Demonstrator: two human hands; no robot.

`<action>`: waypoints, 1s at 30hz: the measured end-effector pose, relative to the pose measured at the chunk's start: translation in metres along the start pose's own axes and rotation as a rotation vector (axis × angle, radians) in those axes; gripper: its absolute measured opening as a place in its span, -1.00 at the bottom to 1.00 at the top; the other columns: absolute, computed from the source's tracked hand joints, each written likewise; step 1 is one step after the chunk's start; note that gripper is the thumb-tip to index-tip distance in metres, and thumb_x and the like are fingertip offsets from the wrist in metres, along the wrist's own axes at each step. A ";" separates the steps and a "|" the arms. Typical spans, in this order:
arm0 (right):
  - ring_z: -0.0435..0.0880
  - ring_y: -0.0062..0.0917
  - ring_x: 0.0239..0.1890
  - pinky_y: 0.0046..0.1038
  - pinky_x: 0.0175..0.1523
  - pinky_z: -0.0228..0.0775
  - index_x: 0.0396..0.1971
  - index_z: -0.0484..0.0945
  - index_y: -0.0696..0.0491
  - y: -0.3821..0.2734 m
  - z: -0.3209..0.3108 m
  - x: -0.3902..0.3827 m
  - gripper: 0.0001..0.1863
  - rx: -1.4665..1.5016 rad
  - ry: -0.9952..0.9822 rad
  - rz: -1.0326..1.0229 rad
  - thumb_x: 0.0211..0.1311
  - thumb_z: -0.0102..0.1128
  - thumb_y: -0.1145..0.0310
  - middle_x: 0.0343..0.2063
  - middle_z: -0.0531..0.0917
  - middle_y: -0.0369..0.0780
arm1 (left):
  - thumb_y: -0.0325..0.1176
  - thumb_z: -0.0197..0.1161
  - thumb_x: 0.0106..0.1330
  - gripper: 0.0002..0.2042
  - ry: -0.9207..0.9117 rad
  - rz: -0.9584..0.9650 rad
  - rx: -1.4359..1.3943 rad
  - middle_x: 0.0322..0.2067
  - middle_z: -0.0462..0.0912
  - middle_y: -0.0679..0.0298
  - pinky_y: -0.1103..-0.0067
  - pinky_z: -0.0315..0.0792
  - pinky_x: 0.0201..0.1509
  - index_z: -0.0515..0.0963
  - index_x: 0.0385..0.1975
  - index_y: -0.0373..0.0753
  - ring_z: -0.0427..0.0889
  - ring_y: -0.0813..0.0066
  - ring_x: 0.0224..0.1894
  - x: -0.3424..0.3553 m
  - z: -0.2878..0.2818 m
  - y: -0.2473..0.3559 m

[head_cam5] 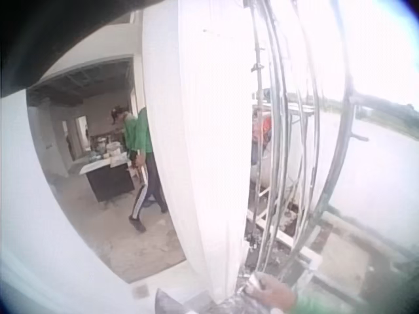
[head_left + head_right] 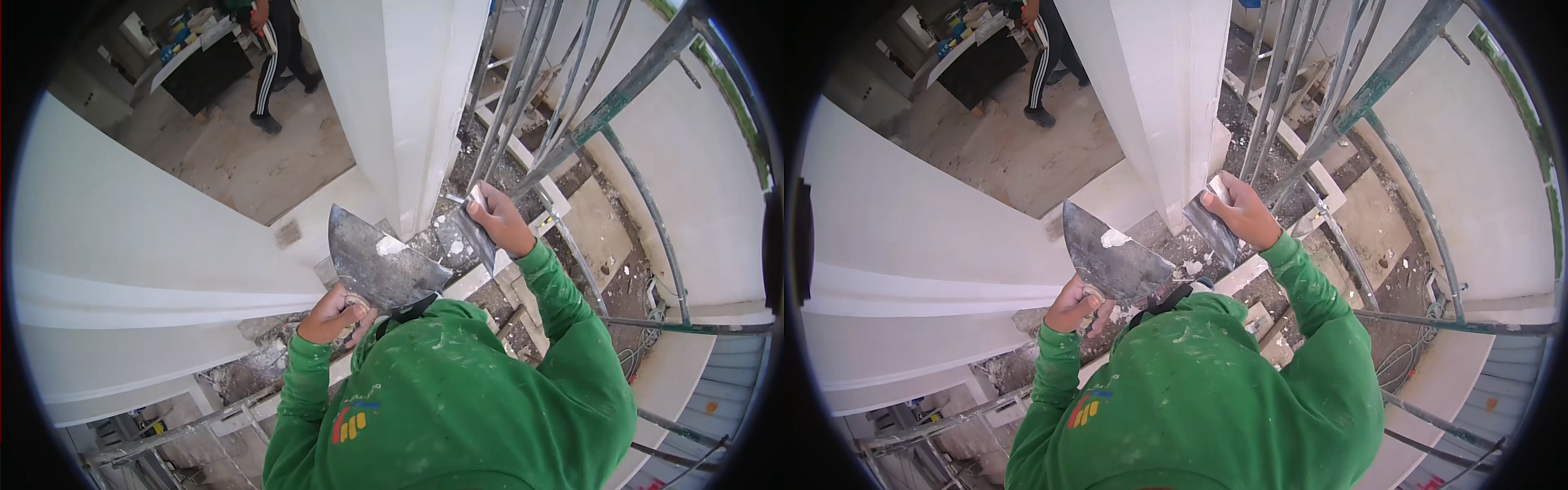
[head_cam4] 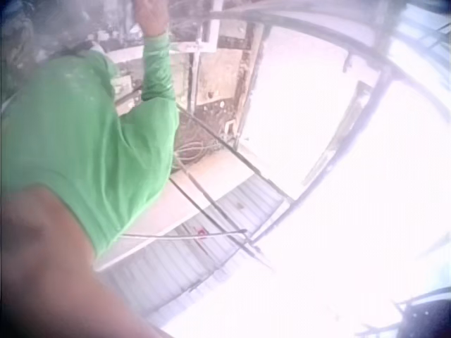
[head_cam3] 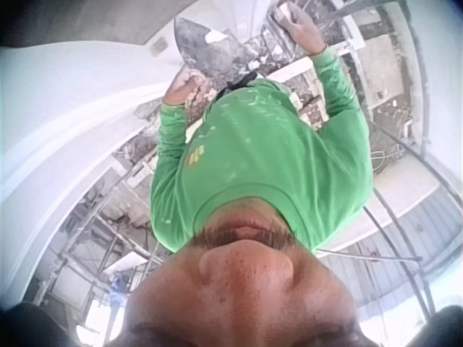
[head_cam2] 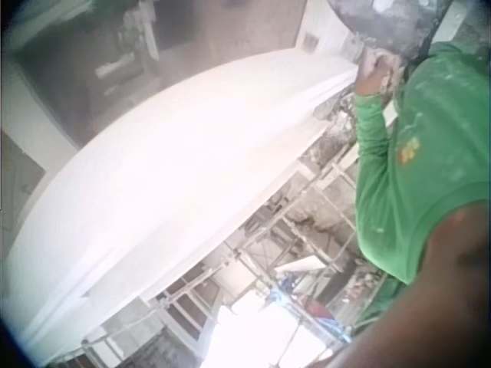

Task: The person uses a trowel and a hawk to apply and smooth white plaster onto a wall corner. They repeatedly scoop plaster from the hawk onto the trowel and spread it evenly across the surface, smoothing the edges and corners.

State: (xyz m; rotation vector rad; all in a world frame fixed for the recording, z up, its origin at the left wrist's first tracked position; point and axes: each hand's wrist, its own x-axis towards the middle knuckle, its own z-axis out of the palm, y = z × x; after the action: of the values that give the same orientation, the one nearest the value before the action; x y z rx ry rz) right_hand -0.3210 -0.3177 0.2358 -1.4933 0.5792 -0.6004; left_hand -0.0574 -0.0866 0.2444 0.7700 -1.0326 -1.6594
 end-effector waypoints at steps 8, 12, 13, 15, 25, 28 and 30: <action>0.60 -0.40 -0.20 -0.37 -0.02 0.42 0.12 0.39 0.20 0.063 0.010 -0.004 -0.44 -0.399 0.008 -0.117 0.39 0.02 0.01 -0.03 0.58 -0.19 | -0.20 0.02 0.48 -0.54 -0.260 -0.177 0.107 -0.53 0.39 0.34 0.71 0.31 -0.64 0.10 0.22 -0.30 0.38 0.70 -0.62 0.078 0.015 0.002; 0.41 -0.72 -0.43 -0.55 -0.30 0.30 -0.25 0.49 0.14 0.044 -0.027 -0.017 -0.60 -0.054 0.432 0.112 0.33 0.17 0.04 -0.47 0.52 -0.40 | -0.19 0.06 0.46 -0.49 -0.120 -0.209 0.123 -0.47 0.39 0.29 0.70 0.32 -0.68 0.05 0.26 -0.25 0.41 0.65 -0.62 0.076 0.001 0.015; 0.34 -0.80 -0.40 -0.66 -0.29 0.21 -0.24 0.47 0.11 0.012 -0.021 -0.018 -0.68 0.011 0.564 -0.006 0.39 0.10 0.11 -0.44 0.45 -0.46 | -0.19 0.07 0.44 -0.48 -0.057 -0.195 -0.019 -0.48 0.38 0.28 0.69 0.31 -0.71 0.06 0.27 -0.23 0.40 0.63 -0.63 0.069 0.002 0.004; 0.40 -0.77 -0.37 -0.63 -0.24 0.24 -0.21 0.47 0.14 -0.002 -0.024 -0.038 -0.66 0.128 0.746 -0.179 0.40 0.08 0.11 -0.43 0.48 -0.44 | -0.19 0.11 0.42 -0.47 0.005 -0.167 -0.292 -0.49 0.36 0.26 0.68 0.31 -0.76 0.07 0.27 -0.19 0.40 0.58 -0.65 0.069 0.008 -0.013; 0.41 -0.30 -0.07 -0.24 0.07 0.16 0.10 0.53 0.02 0.033 0.023 -0.056 -0.31 -0.790 0.355 -0.402 -0.20 0.11 0.69 -0.10 0.50 -0.20 | -0.21 0.09 0.43 -0.54 0.064 -0.132 -0.300 -0.51 0.34 0.27 0.66 0.32 -0.78 0.12 0.21 -0.20 0.38 0.57 -0.65 0.065 0.019 -0.008; 0.46 -0.43 -0.13 -0.28 0.08 0.10 0.05 0.60 -0.10 0.025 0.015 -0.070 -0.41 -1.018 0.648 -0.483 -0.14 0.21 0.55 -0.13 0.53 -0.36 | -0.26 -0.02 0.48 -0.57 0.248 -0.120 0.264 -0.46 0.39 0.28 0.69 0.40 -0.58 0.07 0.20 -0.32 0.34 0.68 -0.67 0.065 0.022 0.014; 0.48 -0.52 -0.14 -0.31 0.08 0.08 0.02 0.62 -0.17 0.011 0.019 -0.074 -0.46 -1.293 0.597 -0.645 -0.10 0.25 0.43 -0.15 0.54 -0.45 | -0.26 0.00 0.47 -0.57 0.307 -0.091 0.267 -0.42 0.46 0.17 0.57 0.47 -0.45 0.10 0.19 -0.36 0.45 0.51 -0.59 0.070 0.039 0.020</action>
State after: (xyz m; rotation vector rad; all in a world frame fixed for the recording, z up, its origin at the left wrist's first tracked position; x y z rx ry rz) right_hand -0.3622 -0.2532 0.2239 -2.7946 1.0514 -1.3336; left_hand -0.1037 -0.1457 0.2786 1.2227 -1.0197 -1.4357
